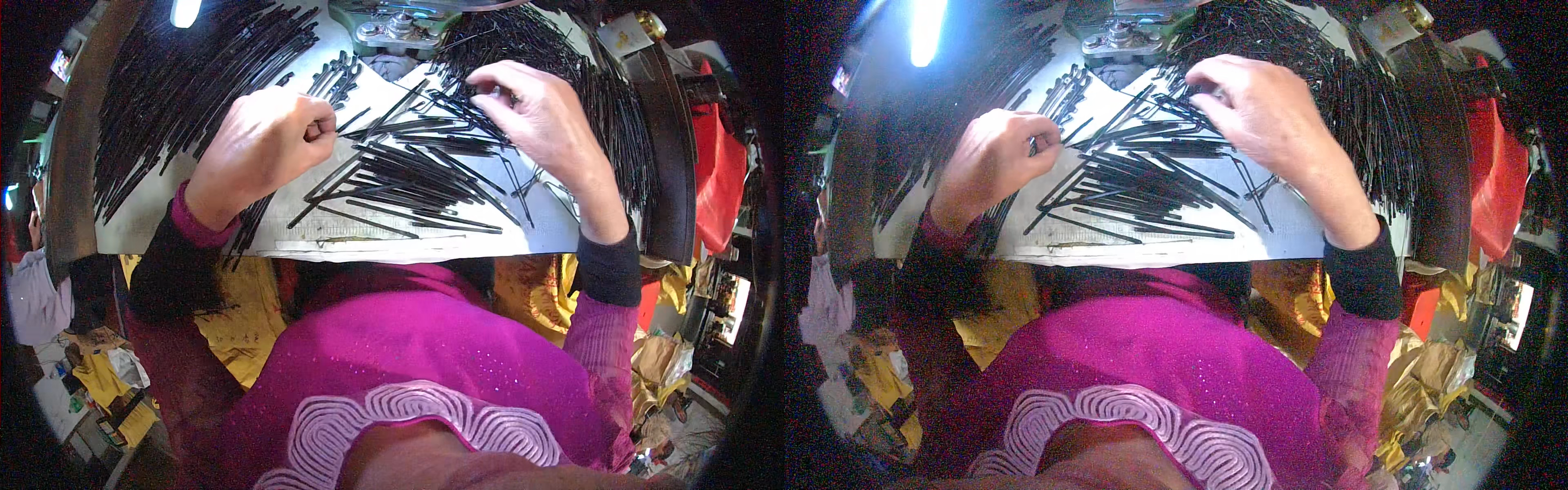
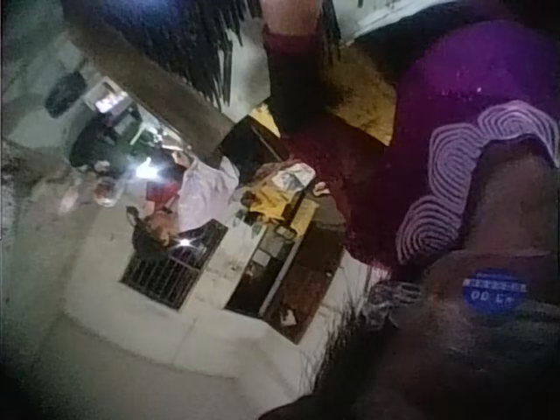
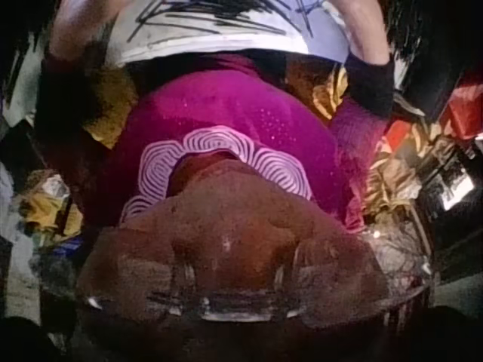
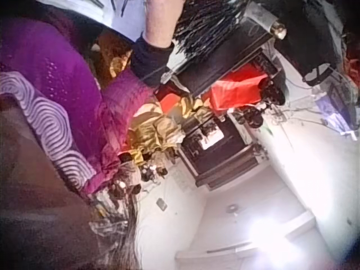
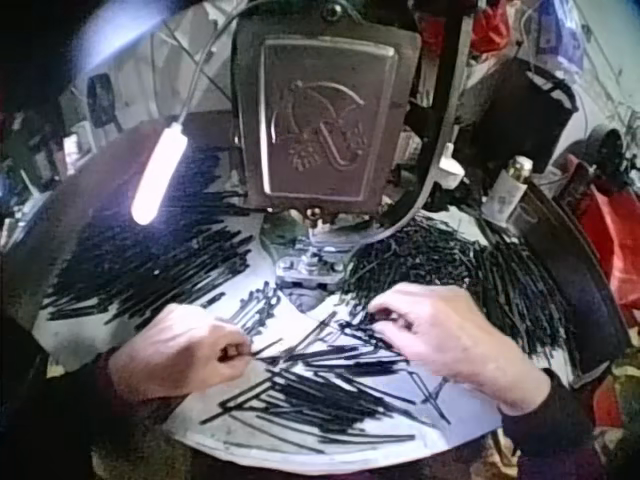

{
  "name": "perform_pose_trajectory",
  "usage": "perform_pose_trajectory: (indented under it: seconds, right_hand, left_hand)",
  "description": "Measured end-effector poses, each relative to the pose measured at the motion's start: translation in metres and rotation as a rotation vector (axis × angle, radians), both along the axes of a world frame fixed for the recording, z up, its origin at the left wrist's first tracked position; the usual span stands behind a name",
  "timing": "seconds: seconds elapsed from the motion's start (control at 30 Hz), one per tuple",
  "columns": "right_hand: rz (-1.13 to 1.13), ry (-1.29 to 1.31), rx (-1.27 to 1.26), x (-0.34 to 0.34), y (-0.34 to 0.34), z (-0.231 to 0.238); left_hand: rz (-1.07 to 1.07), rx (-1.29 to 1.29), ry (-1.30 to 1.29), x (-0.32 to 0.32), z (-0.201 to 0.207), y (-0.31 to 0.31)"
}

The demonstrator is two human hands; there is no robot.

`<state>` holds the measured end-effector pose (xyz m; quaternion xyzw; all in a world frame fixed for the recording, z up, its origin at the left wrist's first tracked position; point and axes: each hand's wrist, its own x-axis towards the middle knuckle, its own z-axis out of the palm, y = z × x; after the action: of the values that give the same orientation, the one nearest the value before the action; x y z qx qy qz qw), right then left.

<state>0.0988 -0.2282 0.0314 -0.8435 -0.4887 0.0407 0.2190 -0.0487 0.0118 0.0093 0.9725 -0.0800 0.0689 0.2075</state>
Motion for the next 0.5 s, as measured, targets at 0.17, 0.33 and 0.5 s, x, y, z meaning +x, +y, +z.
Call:
perform_pose_trajectory:
  seconds: [0.17,0.33,0.5]
  right_hand:
    - [0.214,-0.247,0.032,-0.005,0.023,-0.024]
    - [0.355,-0.408,-0.068,-0.004,0.033,-0.028]
    - [0.352,-0.468,0.107,-0.005,0.031,-0.033]
  left_hand:
    - [0.0,-0.021,-0.05,0.001,0.002,0.0]
    - [0.037,-0.25,0.02,0.002,-0.013,0.006]
    - [0.026,-0.417,0.116,0.015,-0.01,0.01]
